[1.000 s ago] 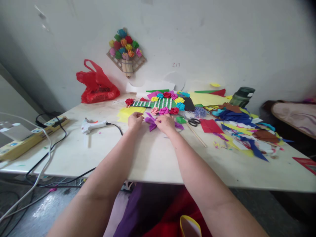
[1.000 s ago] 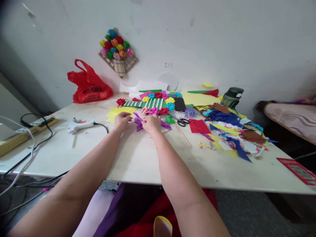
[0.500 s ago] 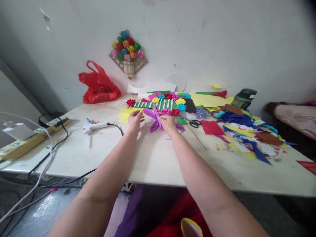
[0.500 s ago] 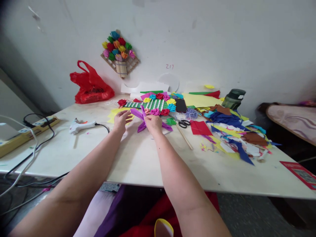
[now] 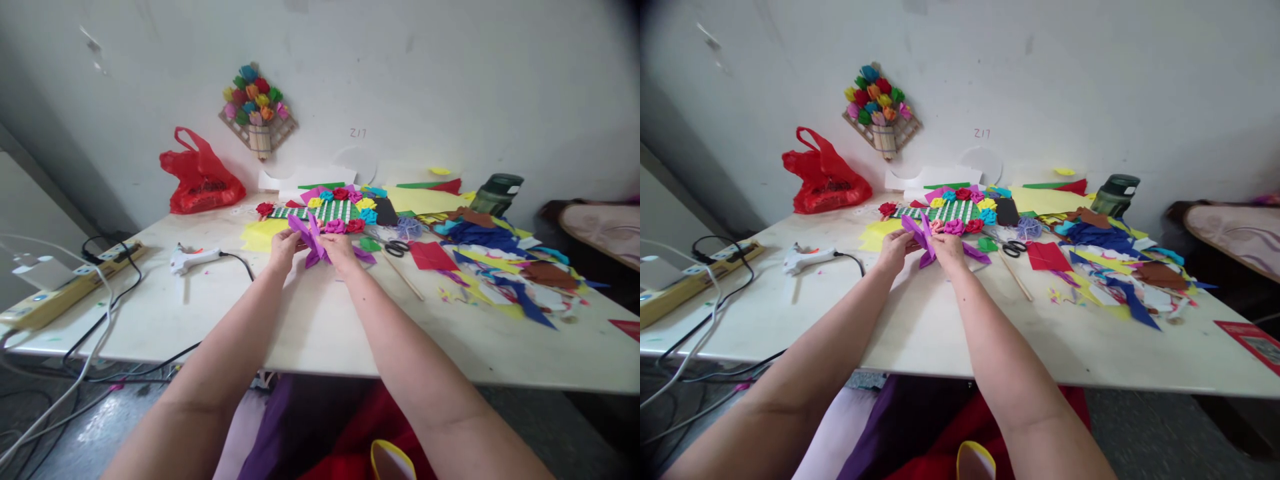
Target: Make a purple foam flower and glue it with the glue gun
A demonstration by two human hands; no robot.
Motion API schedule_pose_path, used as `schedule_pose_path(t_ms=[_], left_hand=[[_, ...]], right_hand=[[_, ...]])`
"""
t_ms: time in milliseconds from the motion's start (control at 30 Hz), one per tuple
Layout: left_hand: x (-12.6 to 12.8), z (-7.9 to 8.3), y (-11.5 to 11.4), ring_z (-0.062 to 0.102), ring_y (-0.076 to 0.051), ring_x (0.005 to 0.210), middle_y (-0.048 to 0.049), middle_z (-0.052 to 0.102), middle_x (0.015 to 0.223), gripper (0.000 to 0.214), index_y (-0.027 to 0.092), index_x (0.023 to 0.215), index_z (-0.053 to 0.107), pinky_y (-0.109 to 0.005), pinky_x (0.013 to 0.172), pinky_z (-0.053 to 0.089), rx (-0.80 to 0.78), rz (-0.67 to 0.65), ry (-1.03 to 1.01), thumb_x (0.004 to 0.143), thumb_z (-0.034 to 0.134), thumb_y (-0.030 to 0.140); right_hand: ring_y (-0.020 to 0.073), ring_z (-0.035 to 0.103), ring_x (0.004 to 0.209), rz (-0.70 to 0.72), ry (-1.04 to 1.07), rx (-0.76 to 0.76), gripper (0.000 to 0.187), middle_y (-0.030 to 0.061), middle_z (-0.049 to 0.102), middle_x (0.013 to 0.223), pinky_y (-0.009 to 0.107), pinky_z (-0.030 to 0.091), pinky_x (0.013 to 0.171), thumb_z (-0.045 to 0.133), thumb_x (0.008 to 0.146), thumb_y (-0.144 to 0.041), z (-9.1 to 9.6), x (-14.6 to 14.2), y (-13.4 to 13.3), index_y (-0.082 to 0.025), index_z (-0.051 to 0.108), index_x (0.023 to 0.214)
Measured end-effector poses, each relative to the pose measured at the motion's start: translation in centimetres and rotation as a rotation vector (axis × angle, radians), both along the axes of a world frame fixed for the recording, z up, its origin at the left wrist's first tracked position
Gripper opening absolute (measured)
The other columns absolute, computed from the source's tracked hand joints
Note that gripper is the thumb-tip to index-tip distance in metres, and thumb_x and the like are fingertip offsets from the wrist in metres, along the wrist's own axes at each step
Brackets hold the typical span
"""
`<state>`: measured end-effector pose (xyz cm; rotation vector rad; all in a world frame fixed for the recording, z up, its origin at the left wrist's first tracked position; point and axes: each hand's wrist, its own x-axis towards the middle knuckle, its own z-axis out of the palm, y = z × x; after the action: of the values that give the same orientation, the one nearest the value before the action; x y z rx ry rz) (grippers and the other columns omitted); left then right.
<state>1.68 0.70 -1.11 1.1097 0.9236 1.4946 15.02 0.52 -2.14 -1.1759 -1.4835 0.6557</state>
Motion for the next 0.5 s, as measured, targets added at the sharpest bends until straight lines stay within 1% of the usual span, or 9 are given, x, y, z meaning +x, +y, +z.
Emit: schedule_pose_path(t_ms=[167,367,500], left_hand=[[0.1,0.2,-0.2,0.060,-0.014,0.053,-0.0027,0.061,0.057,0.012,0.012,0.066,0.057,-0.031,0.061,0.052,-0.020,0.027,0.076,0.062,0.058,0.023],[0.6,0.5,-0.2,0.057,-0.013,0.047,-0.0007,0.058,0.050,0.006,0.012,0.062,0.059,-0.028,0.053,0.051,-0.067,0.072,0.187,0.064,0.056,0.017],[0.7,0.4,-0.1,0.057,-0.013,0.047,-0.0006,0.057,0.050,0.006,0.012,0.061,0.060,-0.028,0.051,0.052,-0.063,0.092,0.214,0.065,0.058,0.016]], right_hand=[[0.0139,0.058,0.067,0.025,0.094,0.048,0.026,-0.0023,0.061,0.061,0.024,0.044,0.066,0.057,0.069,-0.040,0.2,0.3,0.2,-0.017,0.071,0.068],[0.0148,0.062,0.073,0.034,0.240,0.007,0.023,0.0011,0.069,0.074,0.028,0.049,0.075,0.065,0.064,-0.035,0.6,0.3,0.0,-0.017,0.072,0.076],[0.0151,0.061,0.066,0.009,0.274,-0.071,0.020,0.0028,0.069,0.071,0.029,0.050,0.067,0.067,0.062,-0.030,1.0,-0.1,-0.5,-0.015,0.071,0.073]])
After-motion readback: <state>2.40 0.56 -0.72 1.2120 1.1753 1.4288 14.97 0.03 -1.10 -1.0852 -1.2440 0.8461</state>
